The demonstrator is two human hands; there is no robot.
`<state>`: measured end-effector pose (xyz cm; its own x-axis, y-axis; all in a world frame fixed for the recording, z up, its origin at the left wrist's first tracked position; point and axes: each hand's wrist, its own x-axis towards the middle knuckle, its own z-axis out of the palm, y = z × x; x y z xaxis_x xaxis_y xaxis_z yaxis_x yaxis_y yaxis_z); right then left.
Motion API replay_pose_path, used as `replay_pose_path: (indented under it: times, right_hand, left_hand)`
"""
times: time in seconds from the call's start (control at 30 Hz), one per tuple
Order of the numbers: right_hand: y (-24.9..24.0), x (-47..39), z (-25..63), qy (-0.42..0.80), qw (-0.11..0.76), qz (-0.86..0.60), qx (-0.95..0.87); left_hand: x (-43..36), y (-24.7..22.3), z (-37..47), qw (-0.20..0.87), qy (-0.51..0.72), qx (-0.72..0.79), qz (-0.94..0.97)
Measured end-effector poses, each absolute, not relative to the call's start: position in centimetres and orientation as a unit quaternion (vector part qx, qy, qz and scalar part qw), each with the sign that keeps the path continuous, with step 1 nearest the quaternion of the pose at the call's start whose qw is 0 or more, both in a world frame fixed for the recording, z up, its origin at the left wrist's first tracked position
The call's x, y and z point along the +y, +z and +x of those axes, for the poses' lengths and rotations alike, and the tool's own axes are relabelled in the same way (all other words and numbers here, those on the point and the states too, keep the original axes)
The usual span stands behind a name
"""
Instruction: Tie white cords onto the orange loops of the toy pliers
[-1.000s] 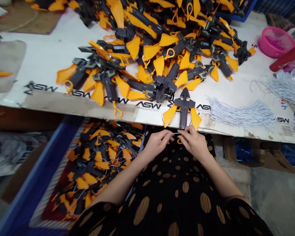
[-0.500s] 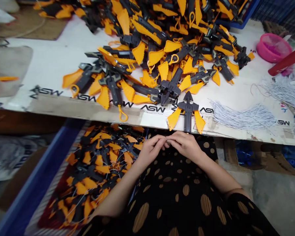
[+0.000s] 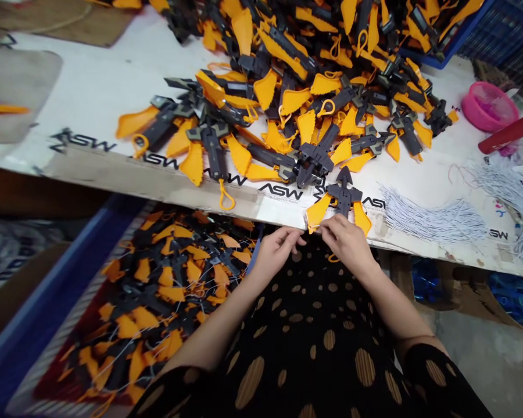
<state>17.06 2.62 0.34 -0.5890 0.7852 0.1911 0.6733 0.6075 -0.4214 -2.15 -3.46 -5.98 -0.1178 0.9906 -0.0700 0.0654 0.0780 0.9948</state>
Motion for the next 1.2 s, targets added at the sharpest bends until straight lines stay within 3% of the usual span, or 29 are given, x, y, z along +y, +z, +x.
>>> replay_pose_path:
  times: [0.17, 0.57, 0.93, 1.2]
  right_hand:
    - [0.7, 2.9, 16.3, 0.081, 0.064, -0.423, -0.9]
    - [0.5, 2.9, 16.0, 0.075, 0.041, -0.395, -0.915]
    - [0.4, 3.1, 16.9, 0.124, 0.065, -0.418, -0.897]
    - [-0.6, 3.5, 17.5, 0.087, 0.161, -0.373, -0.91]
  left_hand:
    - [-2.7, -7.8, -1.3, 0.501, 0.507, 0.549, 0.438]
    - [-2.3, -8.3, -0.5, 0.518, 0.506, 0.547, 0.42]
    - [-0.9, -5.7, -1.1, 0.511, 0.402, 0.544, 0.53]
    - [-0.7, -6.3, -0.8, 0.587, 0.428, 0.513, 0.458]
